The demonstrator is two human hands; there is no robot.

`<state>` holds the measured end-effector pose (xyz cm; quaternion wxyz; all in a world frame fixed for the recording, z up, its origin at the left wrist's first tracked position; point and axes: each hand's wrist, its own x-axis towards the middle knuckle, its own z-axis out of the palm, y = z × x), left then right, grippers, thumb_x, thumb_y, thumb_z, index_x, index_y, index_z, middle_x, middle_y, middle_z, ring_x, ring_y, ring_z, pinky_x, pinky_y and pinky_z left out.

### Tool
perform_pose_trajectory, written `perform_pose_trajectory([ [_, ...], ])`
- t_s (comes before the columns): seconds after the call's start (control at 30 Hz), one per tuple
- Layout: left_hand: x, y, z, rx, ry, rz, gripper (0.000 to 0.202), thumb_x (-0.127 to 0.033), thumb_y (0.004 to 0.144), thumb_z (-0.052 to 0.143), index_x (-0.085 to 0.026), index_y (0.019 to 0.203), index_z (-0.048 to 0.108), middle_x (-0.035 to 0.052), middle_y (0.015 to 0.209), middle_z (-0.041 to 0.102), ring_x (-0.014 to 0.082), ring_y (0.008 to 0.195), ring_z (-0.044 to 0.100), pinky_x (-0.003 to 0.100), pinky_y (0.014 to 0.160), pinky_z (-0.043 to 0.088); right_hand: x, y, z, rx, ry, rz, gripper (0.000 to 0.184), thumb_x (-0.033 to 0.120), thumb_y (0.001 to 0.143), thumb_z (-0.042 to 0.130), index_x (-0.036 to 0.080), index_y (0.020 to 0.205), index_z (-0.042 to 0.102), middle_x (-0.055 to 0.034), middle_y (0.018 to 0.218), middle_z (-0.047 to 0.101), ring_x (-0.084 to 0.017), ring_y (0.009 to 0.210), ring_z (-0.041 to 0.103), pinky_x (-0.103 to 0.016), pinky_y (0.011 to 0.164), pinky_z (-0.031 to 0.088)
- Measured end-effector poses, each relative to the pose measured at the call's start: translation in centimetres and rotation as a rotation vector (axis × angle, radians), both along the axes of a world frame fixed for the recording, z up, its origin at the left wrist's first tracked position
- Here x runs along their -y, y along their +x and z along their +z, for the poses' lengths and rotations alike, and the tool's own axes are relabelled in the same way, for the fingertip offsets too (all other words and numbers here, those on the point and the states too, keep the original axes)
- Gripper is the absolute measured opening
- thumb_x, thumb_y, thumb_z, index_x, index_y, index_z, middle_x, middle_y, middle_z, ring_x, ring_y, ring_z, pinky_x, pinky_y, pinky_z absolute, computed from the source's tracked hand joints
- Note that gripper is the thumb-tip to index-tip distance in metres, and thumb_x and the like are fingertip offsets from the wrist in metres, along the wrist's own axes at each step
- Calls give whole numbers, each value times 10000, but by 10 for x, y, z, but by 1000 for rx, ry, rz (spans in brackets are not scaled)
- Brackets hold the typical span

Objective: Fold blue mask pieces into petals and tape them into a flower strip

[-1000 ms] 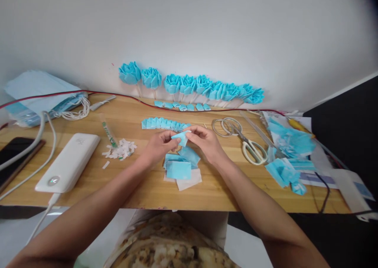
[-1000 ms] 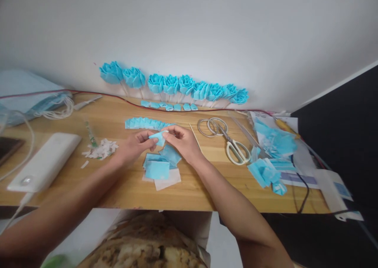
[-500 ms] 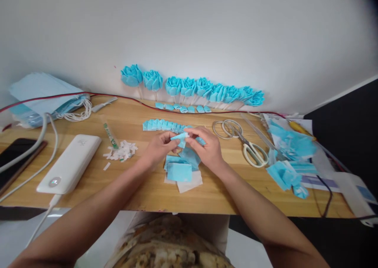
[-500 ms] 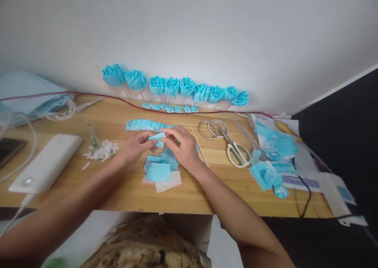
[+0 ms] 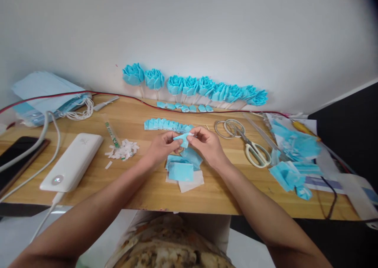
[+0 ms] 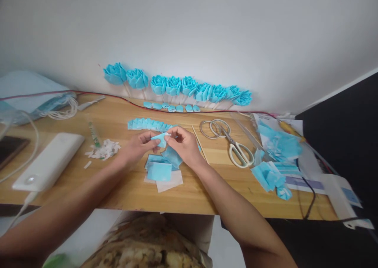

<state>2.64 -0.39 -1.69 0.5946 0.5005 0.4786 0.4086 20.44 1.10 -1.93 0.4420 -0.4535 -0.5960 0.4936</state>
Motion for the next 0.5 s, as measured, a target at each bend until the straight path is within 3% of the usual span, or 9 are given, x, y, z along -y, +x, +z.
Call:
perform_pose_trajectory([
  [0.17,0,0,-3,80,-43,10,287,-404,702,758,-162,761,613,-3,617,635,137,598,603,286,657,493,4,3,8,260,311,-37,41,261,839,633,225,829,651,2,745,649,-149,669,588,-284,644,466],
  [0.33,-2,-1,-6,186,-72,19,293,-382,691,779,-142,763,626,1,639,643,112,577,580,264,634,471,1,7,7,410,695,10,117,173,883,587,244,895,679,-42,878,709,-186,794,636,-341,744,507],
  [0.43,-3,-1,-6,189,-76,22,307,-378,682,784,-133,793,635,-3,632,638,108,575,577,261,633,469,0,7,5,430,794,11,146,152,886,580,244,905,691,-50,885,721,-197,832,648,-357,776,516],
  [0.5,-2,-1,-5,193,-69,16,319,-384,675,783,-131,796,632,-6,620,630,107,573,571,259,629,466,0,7,5,405,745,8,136,173,882,595,242,933,700,-49,893,719,-193,841,649,-346,774,518],
])
